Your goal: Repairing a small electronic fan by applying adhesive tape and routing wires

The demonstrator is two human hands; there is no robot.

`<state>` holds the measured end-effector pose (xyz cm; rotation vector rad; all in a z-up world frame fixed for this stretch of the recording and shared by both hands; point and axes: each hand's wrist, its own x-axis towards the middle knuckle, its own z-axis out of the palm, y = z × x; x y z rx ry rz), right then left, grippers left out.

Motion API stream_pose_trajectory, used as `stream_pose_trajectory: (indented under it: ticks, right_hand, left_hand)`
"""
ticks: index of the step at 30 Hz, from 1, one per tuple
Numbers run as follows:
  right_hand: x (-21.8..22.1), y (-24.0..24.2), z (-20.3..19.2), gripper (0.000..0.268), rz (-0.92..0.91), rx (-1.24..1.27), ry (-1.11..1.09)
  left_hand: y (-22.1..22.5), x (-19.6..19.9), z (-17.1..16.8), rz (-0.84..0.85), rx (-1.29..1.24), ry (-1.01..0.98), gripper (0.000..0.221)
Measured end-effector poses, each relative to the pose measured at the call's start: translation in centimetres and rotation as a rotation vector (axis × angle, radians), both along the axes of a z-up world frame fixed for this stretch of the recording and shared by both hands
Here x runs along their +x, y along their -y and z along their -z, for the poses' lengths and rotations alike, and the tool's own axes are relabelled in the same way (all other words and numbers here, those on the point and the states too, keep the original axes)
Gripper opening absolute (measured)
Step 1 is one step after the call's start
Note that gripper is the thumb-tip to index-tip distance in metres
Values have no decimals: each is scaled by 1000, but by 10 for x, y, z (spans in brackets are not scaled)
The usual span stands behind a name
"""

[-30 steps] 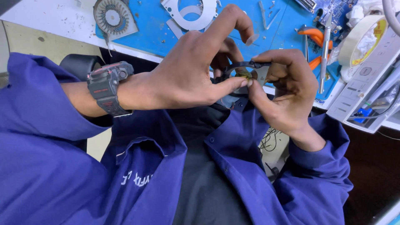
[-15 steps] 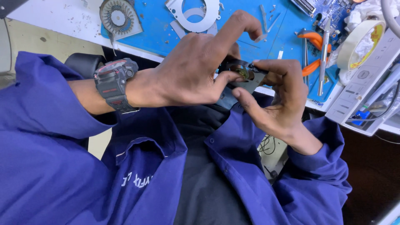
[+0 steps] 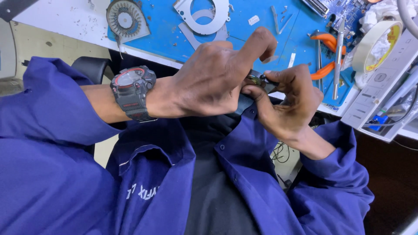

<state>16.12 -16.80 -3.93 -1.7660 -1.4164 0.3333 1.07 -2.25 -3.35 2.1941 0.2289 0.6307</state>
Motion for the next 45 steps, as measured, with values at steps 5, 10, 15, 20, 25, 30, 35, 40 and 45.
stream_pose_trajectory:
  ticks: [5,10,15,20,25,30,35,40,45]
  right_hand:
    - [2,-6,-15,46,-82,-4,73]
    - [18,-6,-20,43,-151,-51,-19]
    - [18,-14,-34,18,-104,90,-19]
    - [16,-17,-36,10,-172,125,103]
    - [22,-14,-33,11,-201,177,79]
    - [35,-10,-45,13,-188,97,35]
    - [44,-7,-40,9,-132,-239,-34]
    - [42,-3,-37,11,-143,-279,-10]
    - [41,-5,-31,10,-216,-277,22]
  left_hand:
    - [-10,-2,-1,95,-168,-15,55]
    - [-13,-7,-13,165,-195,-113,60]
    - [-8,-8,-11,220,-260,-172,61]
    - [-9,-5,-7,247,-178,-200,63]
    - [-11,-5,-12,249,-172,-216,61]
    - [-16,-9,-14,171,-237,-191,67]
    - [-18,-21,-13,43,333,243,31]
    - [-20,-29,-54,40,703,495,19]
    - [-16,-28,-59,152,802,607,21]
